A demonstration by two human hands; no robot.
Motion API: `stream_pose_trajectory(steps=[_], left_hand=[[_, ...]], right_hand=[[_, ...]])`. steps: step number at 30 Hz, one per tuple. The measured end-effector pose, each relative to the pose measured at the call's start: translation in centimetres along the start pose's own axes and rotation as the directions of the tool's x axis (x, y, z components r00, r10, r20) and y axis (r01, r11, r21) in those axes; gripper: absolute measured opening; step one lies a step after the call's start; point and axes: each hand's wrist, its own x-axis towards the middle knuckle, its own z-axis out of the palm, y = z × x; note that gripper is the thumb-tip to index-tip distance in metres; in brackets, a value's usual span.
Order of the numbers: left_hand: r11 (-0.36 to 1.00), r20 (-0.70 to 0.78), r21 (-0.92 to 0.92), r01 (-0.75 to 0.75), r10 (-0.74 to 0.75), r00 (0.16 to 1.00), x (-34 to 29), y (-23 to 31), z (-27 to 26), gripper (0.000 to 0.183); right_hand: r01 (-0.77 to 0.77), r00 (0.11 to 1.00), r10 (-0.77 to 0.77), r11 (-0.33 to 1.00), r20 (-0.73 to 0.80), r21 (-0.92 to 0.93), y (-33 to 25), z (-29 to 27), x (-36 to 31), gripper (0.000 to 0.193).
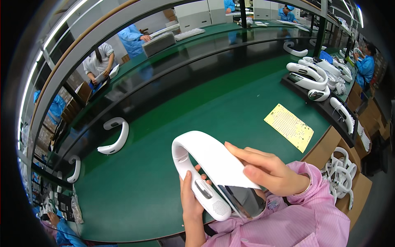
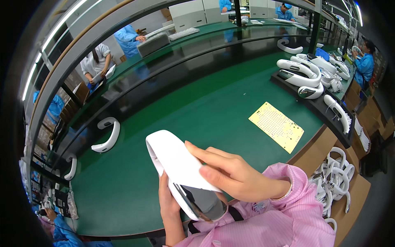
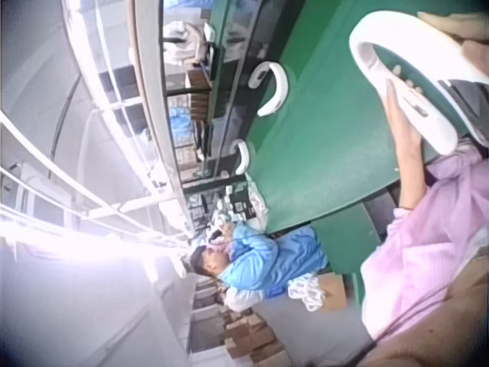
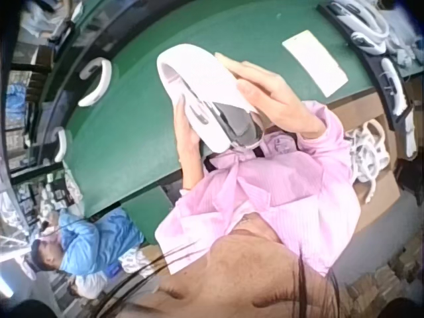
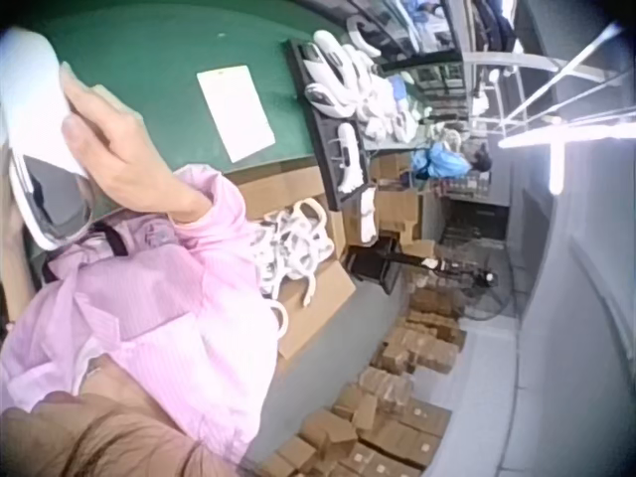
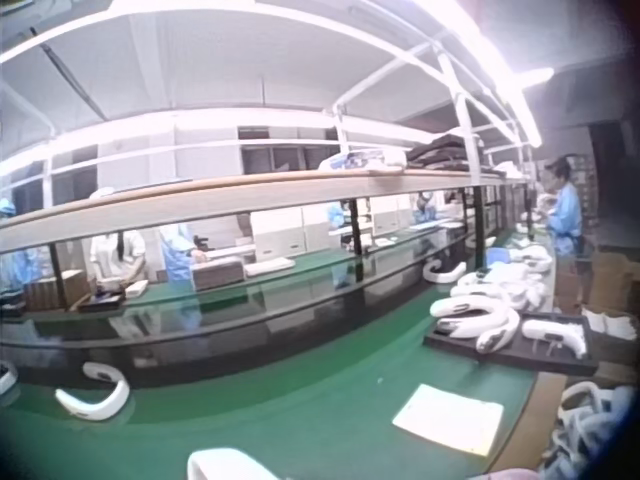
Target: The recorder is assembling and inspecting white U-shaped electronic neck massagers on a factory assembly line.
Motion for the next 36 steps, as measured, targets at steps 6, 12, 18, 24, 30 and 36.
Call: stream_pose_trajectory(steps=[6, 12, 18, 24, 30, 36], left_hand=[[0.970, 0.078, 0.150, 0.193, -0.206, 0.975, -1.8, 0.5, 0.7, 0.051], [0.848, 0.214, 0.497, -0.185, 0.087, 0.973, -4.2, 3.8, 1.8, 0.085], [0.435, 0.540, 0.642, -0.631, 0.328, 0.775, -3.8, 5.4, -1.6, 0.071], [0.825, 0.262, 0.357, -0.439, 0.362, 0.895, -1.6, 4.6, 0.5, 0.063], [0.997, 0.072, 0.055, -0.052, 0.048, 0.996, -0.2, 5.8, 0.1, 0.057], [0.991, 0.022, 0.130, -0.022, 0.019, 1.000, 1.4, 6.6, -1.8, 0.065]], right_hand=[[0.474, 0.803, -0.596, 0.625, 0.013, -0.621, 1.2, -1.5, 2.8, 0.040], [0.422, 0.854, -0.471, 0.876, -0.223, -0.233, 5.5, -3.8, 2.6, 0.028], [0.220, 0.920, -0.195, 0.975, -0.339, 0.039, 4.7, -2.2, 1.9, 0.034], [-0.164, 0.969, 0.217, 0.922, -0.116, 0.351, 4.0, -2.1, 4.0, 0.049], [-0.401, 0.883, 0.469, 0.748, 0.007, 0.529, 4.1, -2.0, 5.8, 0.047], [-0.376, 0.896, 0.439, 0.829, -0.065, 0.415, 6.6, -1.0, 9.1, 0.045]])
